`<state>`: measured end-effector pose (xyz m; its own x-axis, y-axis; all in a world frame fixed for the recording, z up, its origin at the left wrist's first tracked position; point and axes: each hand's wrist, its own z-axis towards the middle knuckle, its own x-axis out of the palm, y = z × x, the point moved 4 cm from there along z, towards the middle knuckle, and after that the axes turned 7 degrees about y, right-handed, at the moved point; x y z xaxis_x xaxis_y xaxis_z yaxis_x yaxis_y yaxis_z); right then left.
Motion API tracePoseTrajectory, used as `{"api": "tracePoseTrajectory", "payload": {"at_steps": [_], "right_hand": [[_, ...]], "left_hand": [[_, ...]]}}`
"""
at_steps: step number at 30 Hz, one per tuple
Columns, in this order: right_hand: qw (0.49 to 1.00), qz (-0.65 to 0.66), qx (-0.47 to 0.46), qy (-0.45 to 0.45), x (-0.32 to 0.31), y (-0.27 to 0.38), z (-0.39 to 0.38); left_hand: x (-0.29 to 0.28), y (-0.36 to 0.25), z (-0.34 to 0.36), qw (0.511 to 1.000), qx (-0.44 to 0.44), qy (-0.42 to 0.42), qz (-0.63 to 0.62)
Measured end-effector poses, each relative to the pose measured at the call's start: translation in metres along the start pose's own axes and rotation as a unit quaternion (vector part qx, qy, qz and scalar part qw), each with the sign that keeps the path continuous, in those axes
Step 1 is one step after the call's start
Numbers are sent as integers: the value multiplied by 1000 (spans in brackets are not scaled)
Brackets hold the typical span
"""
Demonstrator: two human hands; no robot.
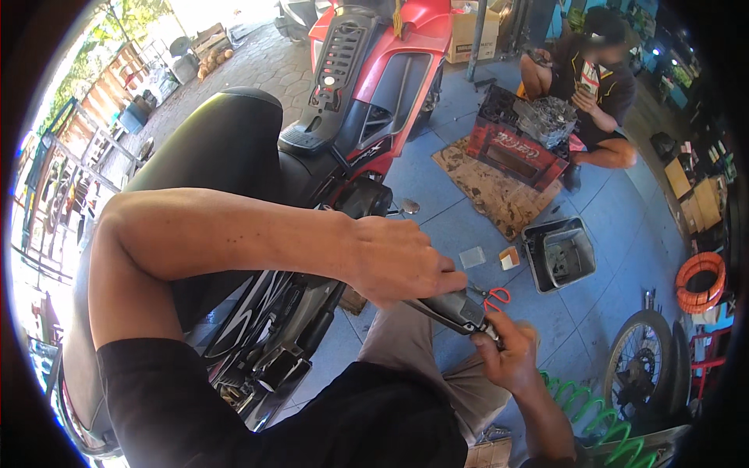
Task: Remove screws from motorcycle fairing and front license plate using a pneumatic screwdriver.
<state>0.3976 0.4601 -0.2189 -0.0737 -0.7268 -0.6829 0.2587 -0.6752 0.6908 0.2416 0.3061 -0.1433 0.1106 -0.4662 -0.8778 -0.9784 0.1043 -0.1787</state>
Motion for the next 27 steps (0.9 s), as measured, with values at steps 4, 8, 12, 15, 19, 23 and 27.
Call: {"api": "tracePoseTrajectory", "payload": {"at_steps": [4,8,12,15,19,23,27], "right_hand": [[970,28,237,36,-15,2,15],[997,3,72,-6,12,16,66],[997,52,-28,39,51,-6,91],[944,257,172,116,58,-25,95],[895,283,299,170,48,-54,97],[900,238,316,183,48,-94,84],[854,357,319,203,69,-133,86]], "left_hand": [[-9,10,-2,995,-13,-72,71],[-4,7,1,991,-51,-72,102],[-18,14,-6,961,-23,-159,225],[-58,27,-19,925,-6,-261,274],[-84,77,-28,872,-82,-429,219],[-61,138,-43,871,-203,-426,136],[-35,170,-53,873,-210,-382,218]]}}
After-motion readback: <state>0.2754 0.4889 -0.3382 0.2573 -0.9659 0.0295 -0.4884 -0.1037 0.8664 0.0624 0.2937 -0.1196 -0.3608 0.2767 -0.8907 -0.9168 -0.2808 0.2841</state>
